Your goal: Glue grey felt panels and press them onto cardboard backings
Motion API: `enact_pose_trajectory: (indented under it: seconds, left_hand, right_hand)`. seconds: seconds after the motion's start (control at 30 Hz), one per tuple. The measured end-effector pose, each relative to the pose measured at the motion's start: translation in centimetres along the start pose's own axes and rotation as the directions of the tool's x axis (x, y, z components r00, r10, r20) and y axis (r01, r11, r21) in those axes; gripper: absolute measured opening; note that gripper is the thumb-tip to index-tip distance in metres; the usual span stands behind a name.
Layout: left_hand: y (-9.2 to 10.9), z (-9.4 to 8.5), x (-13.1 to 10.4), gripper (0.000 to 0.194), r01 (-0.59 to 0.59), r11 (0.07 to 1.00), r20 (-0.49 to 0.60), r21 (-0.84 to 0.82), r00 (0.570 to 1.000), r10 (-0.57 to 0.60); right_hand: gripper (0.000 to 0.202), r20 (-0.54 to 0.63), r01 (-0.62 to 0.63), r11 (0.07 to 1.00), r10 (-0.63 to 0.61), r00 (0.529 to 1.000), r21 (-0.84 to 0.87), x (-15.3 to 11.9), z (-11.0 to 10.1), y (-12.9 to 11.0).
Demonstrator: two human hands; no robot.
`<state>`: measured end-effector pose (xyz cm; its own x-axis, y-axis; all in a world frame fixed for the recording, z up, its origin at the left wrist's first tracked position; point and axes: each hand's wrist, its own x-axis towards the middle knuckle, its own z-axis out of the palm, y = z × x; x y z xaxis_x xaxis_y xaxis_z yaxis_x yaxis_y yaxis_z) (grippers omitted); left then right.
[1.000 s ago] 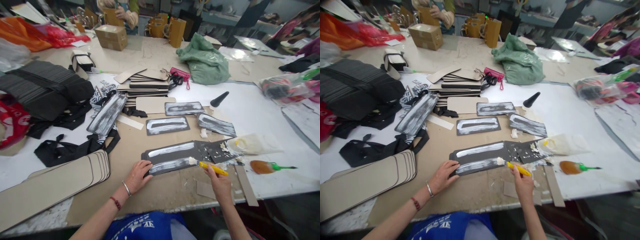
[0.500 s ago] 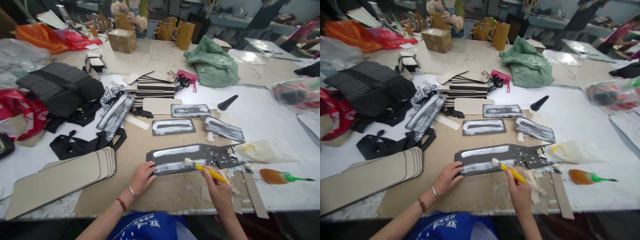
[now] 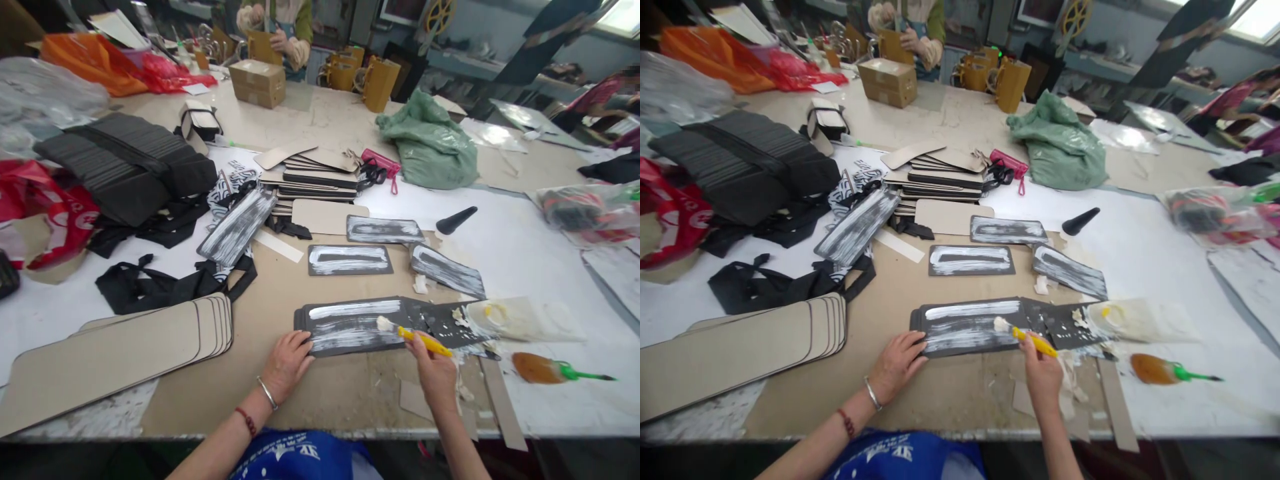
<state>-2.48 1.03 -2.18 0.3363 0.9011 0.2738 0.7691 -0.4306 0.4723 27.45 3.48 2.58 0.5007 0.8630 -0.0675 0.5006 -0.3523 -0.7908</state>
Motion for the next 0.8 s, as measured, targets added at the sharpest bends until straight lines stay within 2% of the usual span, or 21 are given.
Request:
enact_pose_trajectory:
  seconds: [0.07, 0.13, 0.23, 0.3, 0.4, 0.47, 0.57, 0.67, 0.73, 0.8]
  left_hand:
    - [0.1, 0.0, 0.0, 0.021, 0.019, 0.999, -0.005, -0.028, 1.000, -0.019]
    - [0.3, 0.1, 0.1, 0.022, 0.047, 0.997, -0.009, -0.063, 0.999, -0.048]
    - [0.6, 0.7, 0.3, 0.016, 0.115, 0.987, -0.030, -0.109, 0.993, -0.118]
    - [1.0, 1.4, 0.3, 0.015, 0.185, 0.973, -0.081, -0.140, 0.977, -0.197]
    - [1.5, 2.4, 0.4, 0.025, 0.313, 0.926, -0.163, -0.212, 0.923, -0.349]
    - [1.7, 2.9, 0.6, 0.033, 0.386, 0.883, -0.176, -0.268, 0.881, -0.439]
    - [1.7, 3.4, 1.0, 0.035, 0.499, 0.795, -0.149, -0.344, 0.807, -0.571]
    - [1.4, 3.4, 1.7, 0.029, 0.602, 0.709, -0.081, -0.367, 0.739, -0.669]
    - [1.3, 3.1, 2.2, 0.026, 0.633, 0.687, -0.052, -0.357, 0.721, -0.691]
    - [1.6, 2.3, 2.5, 0.025, 0.623, 0.704, -0.061, -0.341, 0.733, -0.678]
  right_hand:
    - [0.049, -0.111, 0.077, 0.988, -0.092, 0.990, -0.132, 1.7, -2.2, 0.8]
    - [0.047, -0.146, 0.224, 0.935, -0.271, 0.951, -0.274, 2.4, -2.8, 0.9]
    - [0.039, -0.017, 0.476, 0.792, -0.521, 0.854, -0.382, 1.3, -1.2, 0.7]
    - [0.031, 0.093, 0.585, 0.723, -0.597, 0.797, -0.368, -0.5, 0.4, 0.1]
    - [0.025, 0.208, 0.667, 0.709, -0.634, 0.745, -0.226, -3.0, 1.3, -1.2]
    - [0.024, 0.204, 0.672, 0.727, -0.643, 0.738, -0.143, -3.7, 0.9, -2.1]
    - [0.022, 0.129, 0.655, 0.738, -0.642, 0.756, -0.161, -3.0, 0.0, -2.5]
    - [0.023, 0.176, 0.674, 0.715, -0.651, 0.739, -0.187, -2.3, 0.5, -1.5]
    - [0.026, 0.234, 0.701, 0.685, -0.662, 0.712, -0.197, -2.6, 1.3, -0.5]
    - [0.029, 0.259, 0.719, 0.661, -0.671, 0.694, -0.215, -3.2, 2.1, 0.4]
